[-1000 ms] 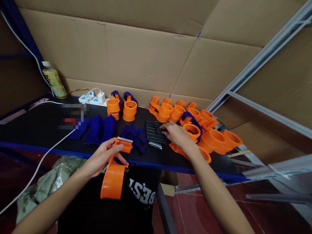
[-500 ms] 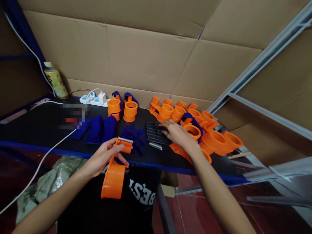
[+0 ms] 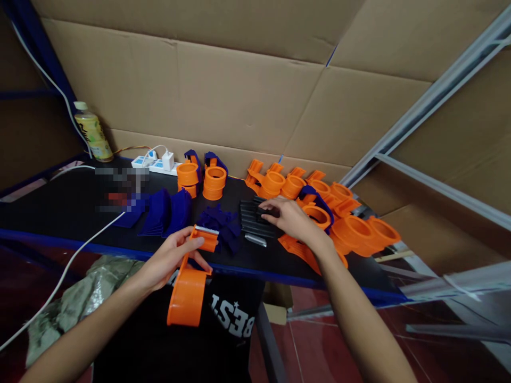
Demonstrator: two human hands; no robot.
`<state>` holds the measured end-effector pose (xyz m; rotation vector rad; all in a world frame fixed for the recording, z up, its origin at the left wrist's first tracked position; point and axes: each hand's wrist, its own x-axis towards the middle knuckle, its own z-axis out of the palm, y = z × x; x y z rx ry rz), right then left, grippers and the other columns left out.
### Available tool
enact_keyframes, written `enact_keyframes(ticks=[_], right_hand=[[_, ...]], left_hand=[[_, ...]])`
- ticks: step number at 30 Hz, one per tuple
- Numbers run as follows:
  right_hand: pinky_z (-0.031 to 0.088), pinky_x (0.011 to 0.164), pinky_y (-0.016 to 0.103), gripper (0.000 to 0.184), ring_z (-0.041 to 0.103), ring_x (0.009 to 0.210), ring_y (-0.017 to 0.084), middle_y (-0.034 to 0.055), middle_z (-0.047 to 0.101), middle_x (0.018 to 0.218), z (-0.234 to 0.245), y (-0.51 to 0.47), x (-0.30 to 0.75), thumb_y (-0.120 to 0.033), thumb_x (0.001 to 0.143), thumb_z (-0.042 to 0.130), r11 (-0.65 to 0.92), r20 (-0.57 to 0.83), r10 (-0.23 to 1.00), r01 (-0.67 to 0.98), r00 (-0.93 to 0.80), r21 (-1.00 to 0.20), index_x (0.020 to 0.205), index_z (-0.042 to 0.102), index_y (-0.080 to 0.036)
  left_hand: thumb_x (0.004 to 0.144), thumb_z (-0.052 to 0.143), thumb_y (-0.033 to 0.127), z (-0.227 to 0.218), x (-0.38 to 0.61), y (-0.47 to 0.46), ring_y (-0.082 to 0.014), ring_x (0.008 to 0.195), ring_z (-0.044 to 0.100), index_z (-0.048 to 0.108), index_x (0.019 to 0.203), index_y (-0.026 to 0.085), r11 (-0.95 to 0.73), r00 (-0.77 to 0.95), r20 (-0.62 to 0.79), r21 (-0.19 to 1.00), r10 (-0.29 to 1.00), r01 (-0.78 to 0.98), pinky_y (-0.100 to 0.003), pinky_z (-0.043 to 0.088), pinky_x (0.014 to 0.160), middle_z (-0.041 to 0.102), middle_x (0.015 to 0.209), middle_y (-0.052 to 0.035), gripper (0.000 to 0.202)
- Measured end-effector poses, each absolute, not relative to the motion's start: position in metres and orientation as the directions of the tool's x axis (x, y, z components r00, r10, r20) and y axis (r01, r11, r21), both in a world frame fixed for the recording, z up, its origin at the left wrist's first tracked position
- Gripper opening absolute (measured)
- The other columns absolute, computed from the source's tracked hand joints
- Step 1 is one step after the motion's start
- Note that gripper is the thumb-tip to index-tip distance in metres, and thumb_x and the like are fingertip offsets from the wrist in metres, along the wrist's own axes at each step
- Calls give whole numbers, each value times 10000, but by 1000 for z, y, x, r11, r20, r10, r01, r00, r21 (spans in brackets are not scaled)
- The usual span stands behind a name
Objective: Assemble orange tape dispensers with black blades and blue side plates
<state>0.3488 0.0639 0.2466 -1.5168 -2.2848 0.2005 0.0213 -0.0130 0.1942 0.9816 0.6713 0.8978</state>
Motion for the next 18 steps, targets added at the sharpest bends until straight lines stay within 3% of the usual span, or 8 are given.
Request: enact_keyframes(ticks=[3,5,8,11,18], right_hand=[[586,790,349,334,696,842,209,98,750,1025,262,37,320,-468,871,700,442,317,893,761,-320,-475,1038,704,-180],[583,736,326,319,678,793,186,81,742,1012,270,14,295,-459,879,708,494,327,868,708,-372,-504,1055,696,-193],[578,784,329,215,681,881,193,60,734,1031,272,-14,258,-358,933,667,615,356,788,650,-502,-446,1109,705,-243],[567,880,384,191,666,1011,224,65,718,1089,264,-26,233,-279,962,621,692,445,717,625,-536,-361,1133,707,-275],[572,735,368,142,646,891,214,66,633,958,234,-23,210,-289,948,652,616,616,722,698,-315,-365,1068,728,-285]], left_hand=[[846,740,451,195,24,-14,-254,656,778,586,1048,169,264,454,-84,899,887,-350,-220,503,441,761,929,-110,380],[831,760,440,195,26,-15,-250,674,779,583,1037,169,260,435,-78,890,897,-376,-241,540,476,753,989,-110,384],[804,793,431,194,28,-17,-258,723,786,587,1081,172,236,423,-44,879,905,-414,-293,591,578,741,1066,-110,432],[806,794,441,194,28,-19,-268,746,789,584,1121,172,213,421,-15,878,907,-429,-343,610,685,744,1026,-95,465],[824,772,455,196,28,-19,-245,701,779,582,1084,179,199,432,2,885,902,-420,-333,596,693,733,960,-63,424]])
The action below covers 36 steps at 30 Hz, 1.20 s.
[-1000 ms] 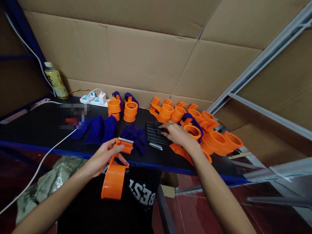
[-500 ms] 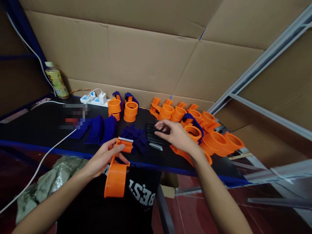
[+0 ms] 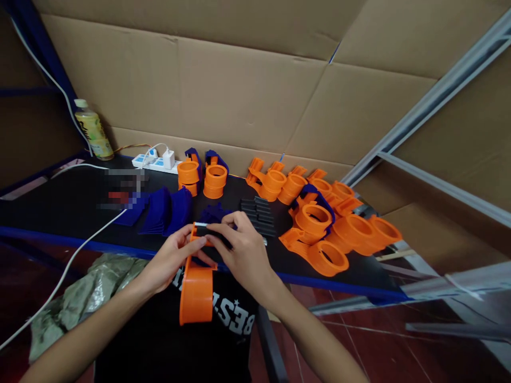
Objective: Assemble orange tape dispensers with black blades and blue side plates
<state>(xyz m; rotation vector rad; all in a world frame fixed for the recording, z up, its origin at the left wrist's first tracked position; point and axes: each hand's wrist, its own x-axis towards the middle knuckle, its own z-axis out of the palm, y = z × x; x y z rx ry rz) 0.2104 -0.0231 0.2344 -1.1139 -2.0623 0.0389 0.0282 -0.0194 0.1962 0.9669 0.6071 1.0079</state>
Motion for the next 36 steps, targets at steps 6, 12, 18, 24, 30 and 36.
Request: enact_keyframes(ticks=[6,12,18,24,30,36], right_hand=[[597,850,391,256,679,990,218,66,686,1076,221,-35,191,-172,982,567,651,660,691,650,-295,-392,1161,682,-315],[554,1022,430,414,628,1221,214,53,645,1342,228,-44,200,-117,998,482,729,597,672,531,-438,-432,1334,600,-327],[498,1065,459,267,646,1173,234,53,716,1227,233,16,245,-242,1013,504,579,504,790,693,-349,-429,1211,681,-265],[444,1095,481,404,602,1206,261,89,679,1297,218,71,263,-272,936,639,589,237,807,766,-541,-258,1339,632,-246],[393,1140,474,561,581,1243,250,78,658,1325,220,85,255,-138,834,720,650,74,751,713,-657,-263,1370,609,-263],[458,1064,436,475,615,1190,258,85,671,1262,222,95,252,-131,819,739,642,45,758,733,-650,-225,1275,669,-246]], left_hand=[[897,676,432,195,25,-19,-197,647,743,559,1119,199,183,356,-37,904,934,-386,-291,567,656,721,831,-16,343],[874,667,471,198,17,-18,-206,578,714,520,1152,223,235,316,-108,887,943,-398,-258,529,551,697,648,12,401],[866,604,589,211,9,-18,-237,538,702,626,1021,165,397,380,-199,724,903,-564,-320,567,525,700,608,-62,452],[915,536,578,215,7,-16,-180,506,656,685,853,153,479,418,-254,608,873,-632,-320,597,598,609,549,-21,455],[913,507,622,212,7,-15,-185,522,648,710,883,147,507,466,-241,607,851,-612,-331,600,629,619,563,-42,518],[921,562,585,213,7,-16,-143,505,614,684,892,163,492,442,-236,566,865,-661,-295,586,619,582,583,-1,440]])
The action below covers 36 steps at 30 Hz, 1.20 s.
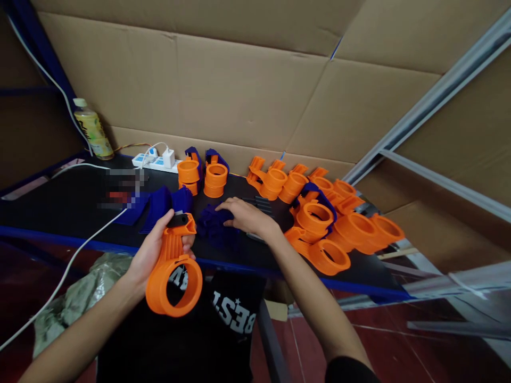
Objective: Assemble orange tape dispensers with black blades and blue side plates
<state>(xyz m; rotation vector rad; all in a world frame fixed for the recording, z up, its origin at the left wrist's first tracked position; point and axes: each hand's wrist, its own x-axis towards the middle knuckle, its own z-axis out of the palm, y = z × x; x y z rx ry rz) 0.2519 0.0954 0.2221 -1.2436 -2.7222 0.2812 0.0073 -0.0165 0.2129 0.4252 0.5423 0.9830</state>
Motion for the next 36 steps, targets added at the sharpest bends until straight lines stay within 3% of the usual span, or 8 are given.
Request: enact_keyframes(ticks=[4,9,11,14,18,23,27,36], right_hand=[[487,1007,417,405,636,1114,252,93,691,1181,230,95,255,-203,805,777,619,83,775,726,-627,-300,1202,696,-216],[549,807,299,472,649,914,161,72,683,1114,250,68,254,-367,848,749,488,183,829,522,-529,-700,1272,629,-198],[545,760,255,488,638,876,131,64,672,1119,254,50,248,-381,877,719,431,212,842,382,-496,-817,1318,600,-209],[525,682,215,428,623,809,111,52,681,1089,257,24,233,-391,888,709,378,220,858,281,-464,-882,1277,642,-224],[518,650,224,402,623,749,121,38,711,960,258,3,215,-406,878,730,396,228,866,333,-444,-855,1225,682,-210],[513,642,252,390,603,704,126,21,716,913,261,-6,205,-387,872,745,509,322,848,477,-421,-717,1227,701,-231],[522,693,269,388,624,777,146,22,710,925,261,-11,207,-362,864,768,576,387,815,521,-432,-630,1229,708,-246],[515,725,260,386,627,801,139,12,682,919,257,-22,208,-344,891,748,659,500,750,550,-433,-513,1256,679,-239]], left_hand=[[912,598,597,214,10,-16,-122,488,582,662,944,182,482,434,-229,563,871,-671,-244,529,519,554,595,24,422],[895,673,534,212,13,-16,-79,515,550,626,1171,226,318,261,-185,637,947,-703,-233,534,530,688,850,-6,416],[872,686,569,209,14,-17,-83,509,548,626,1143,221,305,240,-191,659,952,-687,-227,524,526,643,758,18,445],[825,726,595,208,15,-21,-95,498,556,620,1038,206,354,272,-228,665,935,-658,-217,497,495,562,666,44,456],[816,776,512,208,18,-24,-82,530,546,631,1066,186,349,260,-234,678,937,-646,-181,462,480,600,730,16,436],[836,772,474,208,19,-24,-70,586,525,645,1040,178,284,201,-202,725,959,-627,-155,438,498,603,782,2,381],[810,817,372,210,14,-25,-76,635,531,645,1058,176,316,295,-168,752,941,-579,-139,394,490,610,798,-5,360],[833,723,212,213,6,-26,-87,640,515,629,991,157,378,431,-121,719,894,-583,-150,351,490,595,756,-8,192]])
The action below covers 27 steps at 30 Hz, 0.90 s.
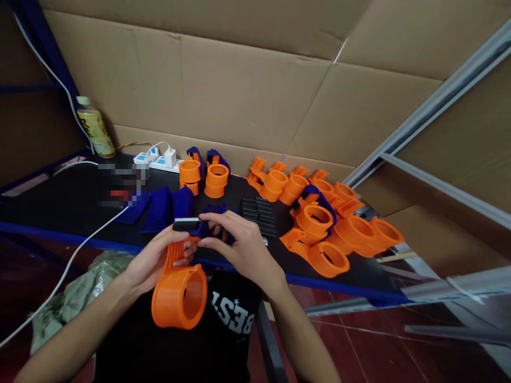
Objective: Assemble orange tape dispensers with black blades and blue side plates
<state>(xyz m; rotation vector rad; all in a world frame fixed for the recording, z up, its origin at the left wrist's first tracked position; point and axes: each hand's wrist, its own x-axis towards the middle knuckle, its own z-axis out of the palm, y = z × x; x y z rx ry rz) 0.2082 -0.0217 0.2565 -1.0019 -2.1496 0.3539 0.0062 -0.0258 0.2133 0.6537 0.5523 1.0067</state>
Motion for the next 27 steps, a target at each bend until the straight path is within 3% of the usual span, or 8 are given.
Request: enact_keyframes(ticks=[9,14,16,18,22,24,27], right_hand=[[546,860,314,446,653,946,171,45,708,1039,244,-24,207,-273,888,754,775,622,621,493,-477,-396,1316,635,-232],[559,850,322,447,659,950,174,55,708,1066,235,-29,205,-231,883,756,784,674,597,493,-435,-376,1316,642,-232],[559,846,331,457,652,944,175,56,714,1079,232,-31,205,-198,904,728,779,700,586,522,-409,-347,1348,629,-243],[553,868,358,472,635,979,187,63,718,1125,232,-33,207,-161,927,691,762,715,579,571,-392,-305,1382,612,-258],[506,994,441,462,556,1211,247,87,637,1359,243,-40,216,-165,925,689,726,698,602,631,-388,-276,1370,638,-280],[482,1039,455,444,535,1273,257,80,586,1435,251,-46,221,-193,930,686,738,653,629,587,-422,-331,1362,646,-290],[511,995,393,332,613,1187,212,54,663,1327,256,-48,225,-207,996,575,732,600,678,473,-425,-491,1292,693,-299]], left_hand=[[855,683,220,212,7,-30,-46,512,412,566,891,184,374,409,-151,749,900,-547,-130,268,449,515,636,49,128],[851,693,192,213,8,-32,-60,541,508,629,900,171,382,412,-149,727,899,-570,-133,343,465,602,681,21,83],[857,685,197,215,7,-31,-108,647,616,677,979,160,380,452,-84,687,888,-619,-201,489,583,695,815,-33,128],[894,645,246,218,5,-30,-198,814,694,702,1086,142,390,524,30,633,851,-669,-349,570,771,743,990,-105,226],[938,622,289,221,0,-27,-335,1092,687,679,1249,139,400,612,179,611,770,-683,-554,514,975,717,1226,-180,349],[892,706,311,219,-2,-27,-363,1140,671,665,1288,146,366,613,212,640,761,-676,-588,487,1013,698,1274,-189,432],[771,830,304,213,-4,-26,-351,1098,689,707,1214,148,296,567,230,668,791,-683,-560,499,1013,730,1196,-172,485]])
